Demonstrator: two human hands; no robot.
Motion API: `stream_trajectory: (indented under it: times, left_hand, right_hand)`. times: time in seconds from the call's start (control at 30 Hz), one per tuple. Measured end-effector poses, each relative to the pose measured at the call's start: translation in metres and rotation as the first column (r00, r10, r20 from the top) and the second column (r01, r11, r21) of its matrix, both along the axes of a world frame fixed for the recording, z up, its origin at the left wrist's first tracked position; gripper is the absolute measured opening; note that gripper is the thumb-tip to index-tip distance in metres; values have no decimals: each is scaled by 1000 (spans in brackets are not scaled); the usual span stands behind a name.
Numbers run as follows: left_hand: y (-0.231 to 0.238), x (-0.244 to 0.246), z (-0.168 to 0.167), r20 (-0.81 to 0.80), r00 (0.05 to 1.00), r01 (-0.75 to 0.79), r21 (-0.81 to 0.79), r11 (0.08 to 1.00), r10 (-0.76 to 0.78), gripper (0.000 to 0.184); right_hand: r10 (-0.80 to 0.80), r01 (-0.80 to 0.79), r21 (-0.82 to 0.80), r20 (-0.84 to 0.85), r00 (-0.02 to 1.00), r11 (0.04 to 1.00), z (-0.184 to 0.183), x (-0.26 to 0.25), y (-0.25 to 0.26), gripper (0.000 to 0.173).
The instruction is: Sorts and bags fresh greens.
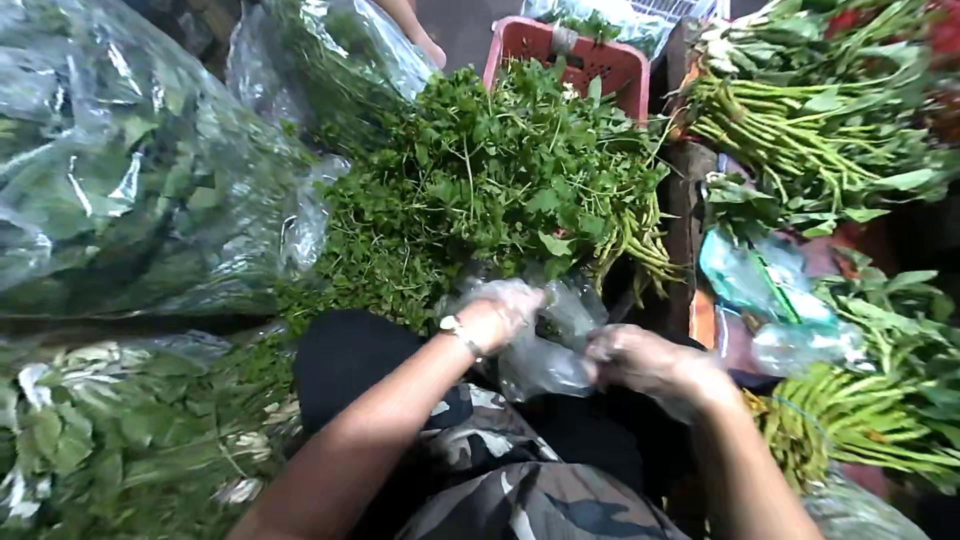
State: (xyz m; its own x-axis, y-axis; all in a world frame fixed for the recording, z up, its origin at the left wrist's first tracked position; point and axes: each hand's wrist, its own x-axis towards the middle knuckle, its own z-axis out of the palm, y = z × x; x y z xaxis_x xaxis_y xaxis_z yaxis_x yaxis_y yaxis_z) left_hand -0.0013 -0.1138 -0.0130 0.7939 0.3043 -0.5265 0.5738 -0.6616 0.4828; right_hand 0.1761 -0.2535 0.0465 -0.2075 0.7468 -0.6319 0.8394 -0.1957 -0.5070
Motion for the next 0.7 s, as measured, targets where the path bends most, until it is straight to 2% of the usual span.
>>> stream_trajectory:
  times: [0.03, 0.07, 0.1, 0.17, 0.2, 0.23, 0.27, 0.3, 0.33, 0.37, 0.4, 0.43, 0.47, 0.5, 0.53, 0.57, 0.63, 0.7]
  left_hand:
    - [-9, 8, -24, -37, 999, 32, -25, 999, -33, 56]
    - [-14, 14, -42, -107, 993, 38, -59, 998, -44, 59]
    - [-18, 15, -50, -180, 983, 21, -73, 997, -34, 52]
    - [-22, 13, -43, -231, 972, -38, -40, 998, 28, 39]
    - [-22, 9, -30, -227, 973, -50, -27, 998, 43, 38]
    - [-21, 4, -16, -207, 976, -72, -13, 997, 68, 39]
    - [-20, -1, -10, -175, 979, -103, 20, 994, 105, 40]
    - [-17, -5, -10, -151, 977, -146, 56, 988, 153, 43]
    - [-12, -10, -11, -145, 970, -187, 75, 980, 196, 48]
    - [-9, -15, -9, -155, 962, -218, 74, 973, 227, 48]
    - [-5, -23, -6, -170, 960, -215, 63, 975, 223, 45]
    - [0, -33, -5, -196, 964, -170, 57, 984, 178, 40]
    - [5, -45, -4, -223, 970, -93, 44, 995, 101, 36]
    - [7, -57, -1, -225, 974, -11, 20, 1000, 15, 33]
    - [5, -68, 3, -210, 975, 68, -16, 998, -69, 30]
    - [-2, -76, 7, -196, 970, 133, -49, 990, -140, 29]
    - [-17, -84, 3, -217, 949, 223, -61, 973, -231, 27]
    - [-26, -79, 0, -320, 914, 235, -80, 969, -249, 28]
  right_hand:
    - [-42, 41, 59, 23, 999, 997, 6, 10, -12, 11]
    - [-89, 79, 81, 122, 989, 994, 11, 18, -19, 10]
    - [-124, 119, 35, 263, 957, 992, 14, 24, -22, 12]
    - [-156, 207, -45, 503, 850, 977, 22, 23, -19, 18]
    - [-190, 216, 22, 568, 801, 976, 25, 17, -19, 19]
    - [-265, 181, 201, 572, 776, 963, 24, 10, -21, 18]
    - [-366, 113, 485, 466, 805, 867, 17, 5, -23, 16]
    - [-389, 88, 706, 278, 878, 703, 6, 0, -17, 22]
    - [-322, 111, 799, 108, 941, 591, -5, -9, -6, 28]
    - [-231, 135, 780, 12, 973, 611, -14, -20, 5, 33]
    - [-172, 121, 644, 16, 985, 755, -19, -33, 12, 37]
    - [-113, 66, 369, 107, 988, 927, -19, -43, 18, 42]
    - [-17, 4, 63, 198, 980, 998, -22, -50, 23, 41]
    - [97, -53, -195, 226, 969, 979, -27, -55, 25, 37]
    - [197, -118, -348, 202, 959, 930, -31, -58, 23, 34]
    - [278, -189, -424, 159, 947, 886, -33, -63, 19, 33]
    - [365, -285, -453, 99, 926, 845, -37, -71, 12, 36]
    - [322, -275, -351, 85, 943, 895, -36, -67, 17, 44]
